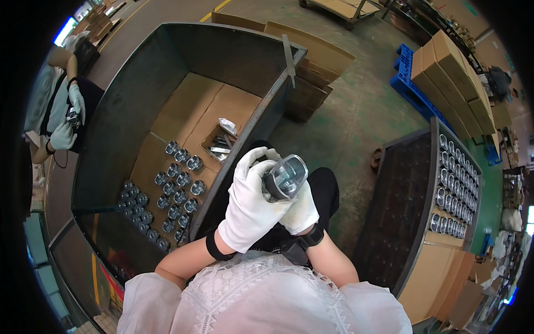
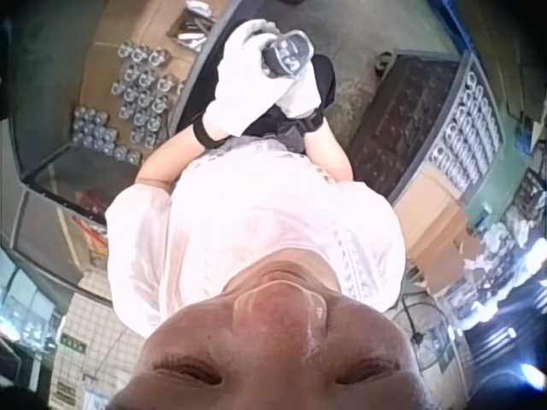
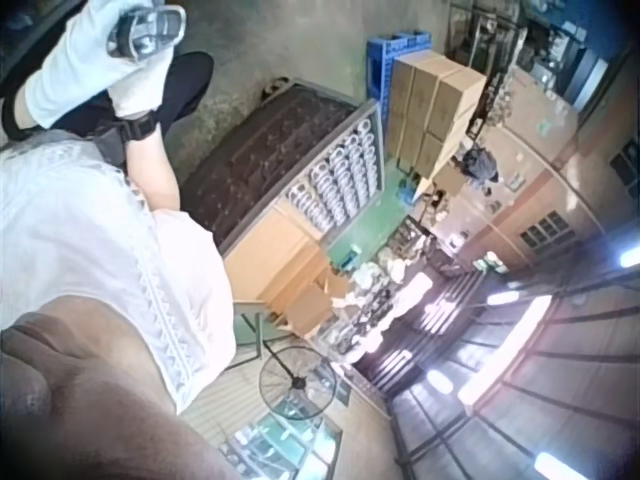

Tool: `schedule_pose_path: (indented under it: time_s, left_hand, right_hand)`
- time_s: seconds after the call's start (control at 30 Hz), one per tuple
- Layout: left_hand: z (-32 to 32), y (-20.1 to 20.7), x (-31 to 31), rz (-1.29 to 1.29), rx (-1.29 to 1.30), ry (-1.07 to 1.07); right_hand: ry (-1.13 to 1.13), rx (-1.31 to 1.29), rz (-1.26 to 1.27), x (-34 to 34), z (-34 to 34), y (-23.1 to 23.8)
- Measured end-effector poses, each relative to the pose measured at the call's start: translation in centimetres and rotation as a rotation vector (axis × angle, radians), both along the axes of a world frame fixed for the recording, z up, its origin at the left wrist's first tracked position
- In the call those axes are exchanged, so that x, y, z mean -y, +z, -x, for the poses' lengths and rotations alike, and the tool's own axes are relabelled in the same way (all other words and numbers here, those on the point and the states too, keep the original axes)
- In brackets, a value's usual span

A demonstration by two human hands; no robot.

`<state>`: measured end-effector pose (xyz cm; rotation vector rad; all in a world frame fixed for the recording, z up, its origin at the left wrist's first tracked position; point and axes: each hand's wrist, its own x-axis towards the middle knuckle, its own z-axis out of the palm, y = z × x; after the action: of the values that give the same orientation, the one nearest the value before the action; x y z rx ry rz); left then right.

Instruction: Inspecting metal pistons for quality and arranging them inside a large metal bin on a factory floor.

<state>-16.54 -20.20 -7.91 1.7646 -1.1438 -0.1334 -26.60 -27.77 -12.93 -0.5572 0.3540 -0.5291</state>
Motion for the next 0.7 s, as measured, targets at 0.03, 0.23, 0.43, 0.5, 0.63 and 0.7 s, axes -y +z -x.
schedule_pose_path:
  time_s: [0.03, 0.23, 0.43, 0.5, 0.63, 0.7]
  left_hand:
    - [-0.2, -0.1, -0.1, -0.002, 0.008, -0.005]
    - [-1.6, -0.9, -3.3, -0.044, 0.029, 0.122]
    - [-6.8, -1.3, -10.6, -0.082, 0.043, 0.291]
    - [-11.2, -1.4, -15.8, -0.238, -0.101, 0.421]
    - [-21.0, -7.3, -29.1, -0.627, -0.137, 0.746]
    - [-23.4, -13.2, -36.8, -1.007, -0.136, 0.776]
  right_hand:
    - [-0.082, -0.036, -0.077, -0.4, -0.5, 0.3]
    - [0.021, 0.063, -0.308, -1.1, -4.0, 1.4]
    - [0.334, -0.052, 0.416, -4.7, -8.2, 2.8]
    - [0.389, -0.198, 0.856, -5.6, -9.7, 2.3]
    - [0.187, -0.292, 1.567, -7.6, -12.4, 0.7]
    - [0.234, -0.31, 1.607, -8.5, -12.8, -0.3]
